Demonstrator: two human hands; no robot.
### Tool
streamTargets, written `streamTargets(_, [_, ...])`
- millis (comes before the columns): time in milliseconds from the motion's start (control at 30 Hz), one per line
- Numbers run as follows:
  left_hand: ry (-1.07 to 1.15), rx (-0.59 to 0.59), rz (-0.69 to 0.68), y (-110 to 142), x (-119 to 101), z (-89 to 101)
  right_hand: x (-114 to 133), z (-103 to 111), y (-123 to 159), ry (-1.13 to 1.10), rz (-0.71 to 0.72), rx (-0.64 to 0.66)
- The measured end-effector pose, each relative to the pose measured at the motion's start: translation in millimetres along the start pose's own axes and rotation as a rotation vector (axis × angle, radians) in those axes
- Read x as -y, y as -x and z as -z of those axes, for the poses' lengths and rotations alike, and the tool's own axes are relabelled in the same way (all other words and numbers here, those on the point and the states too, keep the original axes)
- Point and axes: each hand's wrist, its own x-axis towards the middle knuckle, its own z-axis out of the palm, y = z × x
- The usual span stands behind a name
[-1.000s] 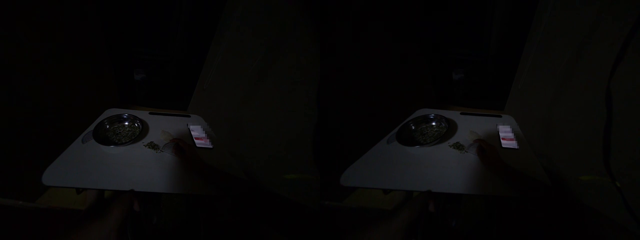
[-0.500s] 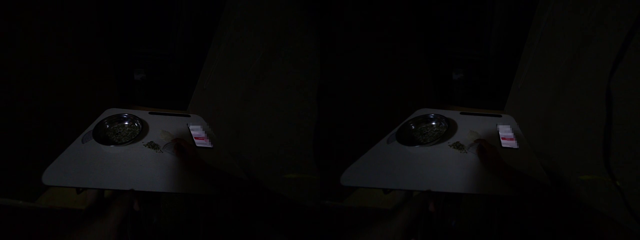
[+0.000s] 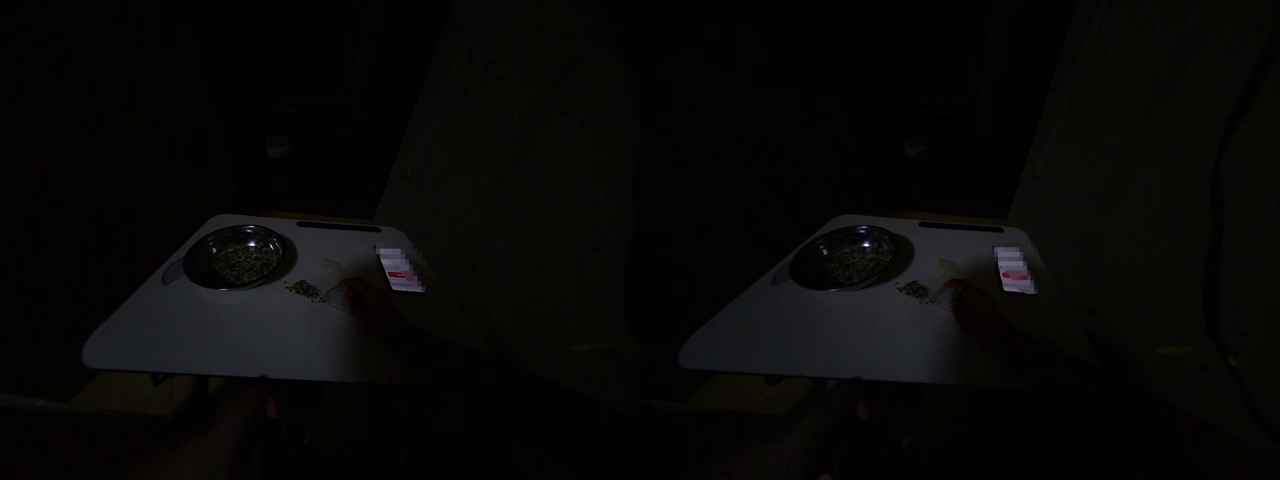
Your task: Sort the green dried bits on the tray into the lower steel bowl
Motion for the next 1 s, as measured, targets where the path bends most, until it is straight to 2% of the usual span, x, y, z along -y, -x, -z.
streamTargets(400, [-0.167,-0.197,-0.042,3.1,-5.7,-8.0,-4.4,-3.2,0.0,0.025,0.037,-0.014])
streamTargets(633, [-0.171,-0.176,-0.025,-0.7,-9.0,-3.8,-2.6,-2.6,0.6,0.033,0.044,-0.001])
streamTargets(867, [-0.122,-0.156,-0.049,1.9,-2.6,-8.3,-0.4,-3.1,0.1,0.060,0.095,0.000])
streamTargets(1000, [-0.108,-0.157,-0.063,2.8,-3.4,-8.4,-0.4,-2.8,1.4,0.062,0.073,-0.024])
